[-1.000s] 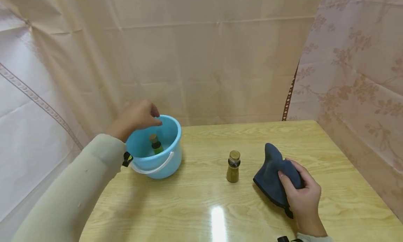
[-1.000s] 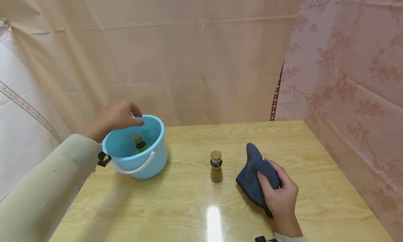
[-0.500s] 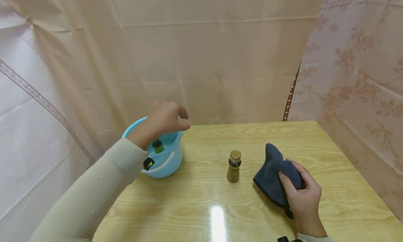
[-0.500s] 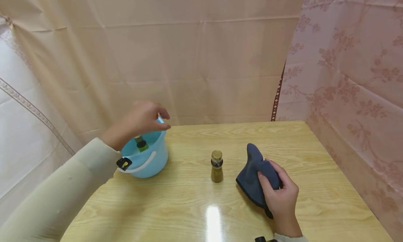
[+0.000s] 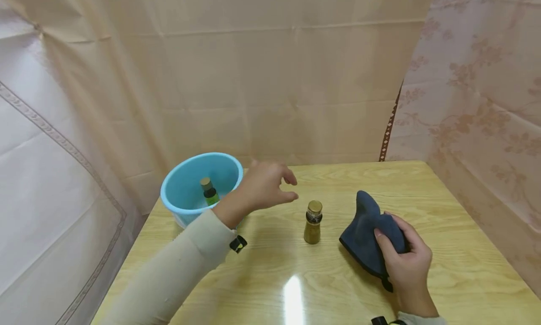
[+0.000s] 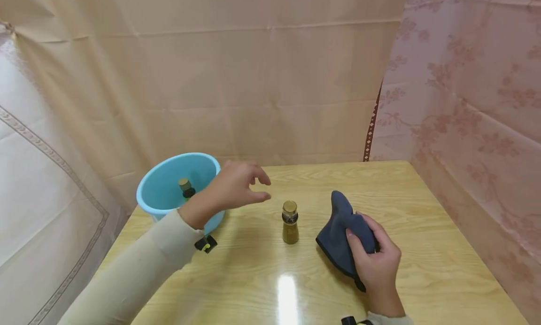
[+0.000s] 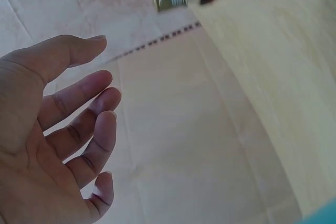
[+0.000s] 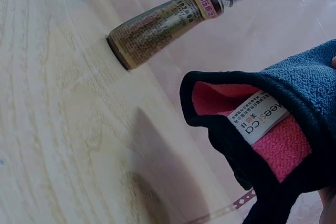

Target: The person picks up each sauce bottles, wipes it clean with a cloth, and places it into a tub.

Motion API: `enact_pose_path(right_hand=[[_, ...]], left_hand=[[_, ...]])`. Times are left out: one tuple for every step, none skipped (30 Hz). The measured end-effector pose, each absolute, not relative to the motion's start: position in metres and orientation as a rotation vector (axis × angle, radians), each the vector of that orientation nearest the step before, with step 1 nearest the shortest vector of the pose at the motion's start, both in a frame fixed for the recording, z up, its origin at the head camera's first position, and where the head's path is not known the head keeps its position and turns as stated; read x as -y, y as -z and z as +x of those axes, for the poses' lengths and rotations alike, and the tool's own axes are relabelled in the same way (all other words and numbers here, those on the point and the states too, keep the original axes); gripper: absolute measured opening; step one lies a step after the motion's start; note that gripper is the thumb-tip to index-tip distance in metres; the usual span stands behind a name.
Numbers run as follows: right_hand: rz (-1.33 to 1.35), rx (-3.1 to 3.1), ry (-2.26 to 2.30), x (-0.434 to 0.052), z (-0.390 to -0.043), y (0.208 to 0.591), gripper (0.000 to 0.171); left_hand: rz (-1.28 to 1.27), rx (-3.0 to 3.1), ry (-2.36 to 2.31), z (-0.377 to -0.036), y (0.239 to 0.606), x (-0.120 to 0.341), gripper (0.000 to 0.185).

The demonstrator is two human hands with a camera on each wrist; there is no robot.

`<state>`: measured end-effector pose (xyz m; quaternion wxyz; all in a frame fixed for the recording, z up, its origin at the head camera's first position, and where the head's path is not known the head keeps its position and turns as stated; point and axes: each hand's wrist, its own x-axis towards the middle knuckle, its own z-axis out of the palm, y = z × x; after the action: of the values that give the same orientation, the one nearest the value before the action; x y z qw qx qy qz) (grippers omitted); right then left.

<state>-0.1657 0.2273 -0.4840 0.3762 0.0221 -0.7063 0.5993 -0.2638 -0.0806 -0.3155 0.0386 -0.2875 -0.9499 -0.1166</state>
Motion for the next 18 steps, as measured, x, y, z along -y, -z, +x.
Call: enact_pose_path(right_hand=[[0.061,1.811,-1.534,-0.228,-0.165,0.483,0.047],[0.069,1.816,-1.532,-0.228,-0.165,0.483,0.047],[0.067,1.819,-1.525,-0.228,-0.165,0.482,0.047],[0.065,1.821,-1.528,-0.228,-0.165,0.481,0.047],[0.063,1.824,-1.528,-0.227,-0.164,0.481,0.047],[0.059,1.827,-1.531,-0.227,-0.164,0.481,0.047],[0.056,1.830,-1.534,-0.227,-0.164,0.481,0.046],[0.048,1.833,-1.539,-0.227,-0.164,0.481,0.046],[0.042,1.833,-1.547,-0.226,-0.163,0.481,0.046],[0.039,1.835,-1.556,-0.227,-0.163,0.482,0.046],[0.034,1.839,-1.560,-0.227,-0.163,0.483,0.046],[0.028,1.840,-1.563,-0.227,-0.163,0.483,0.046],[0.024,1.842,-1.561,-0.227,-0.164,0.484,0.046],[0.022,1.843,-1.556,-0.228,-0.164,0.485,0.046],[0.024,1.843,-1.550,-0.228,-0.165,0.485,0.046],[0.025,1.843,-1.541,-0.229,-0.165,0.485,0.045],[0.028,1.840,-1.537,-0.229,-0.166,0.486,0.045],[0.032,1.836,-1.533,-0.229,-0.166,0.486,0.045]], left_hand=[[-0.887,2.917,0.366,-0.262,0.318,0.077,0.026],[-0.894,2.920,0.380,-0.261,0.321,0.074,0.027],[-0.899,2.924,0.394,-0.260,0.324,0.070,0.028],[-0.903,2.926,0.416,-0.258,0.327,0.068,0.029],[-0.907,2.926,0.438,-0.257,0.331,0.065,0.030],[-0.908,2.923,0.459,-0.255,0.335,0.063,0.032],[-0.903,2.922,0.478,-0.254,0.339,0.061,0.034],[-0.897,2.920,0.496,-0.252,0.343,0.058,0.036],[-0.891,2.915,0.506,-0.250,0.347,0.056,0.039],[-0.886,2.908,0.514,-0.249,0.351,0.054,0.041],[-0.881,2.898,0.514,-0.247,0.355,0.053,0.043],[-0.874,2.887,0.517,-0.246,0.359,0.051,0.044],[-0.866,2.875,0.529,-0.245,0.362,0.050,0.045],[-0.860,2.862,0.535,-0.244,0.365,0.049,0.045],[-0.854,2.851,0.545,-0.243,0.367,0.047,0.045],[-0.846,2.840,0.555,-0.242,0.369,0.046,0.046],[-0.836,2.833,0.564,-0.242,0.371,0.045,0.046],[-0.824,2.829,0.575,-0.241,0.373,0.044,0.046]])
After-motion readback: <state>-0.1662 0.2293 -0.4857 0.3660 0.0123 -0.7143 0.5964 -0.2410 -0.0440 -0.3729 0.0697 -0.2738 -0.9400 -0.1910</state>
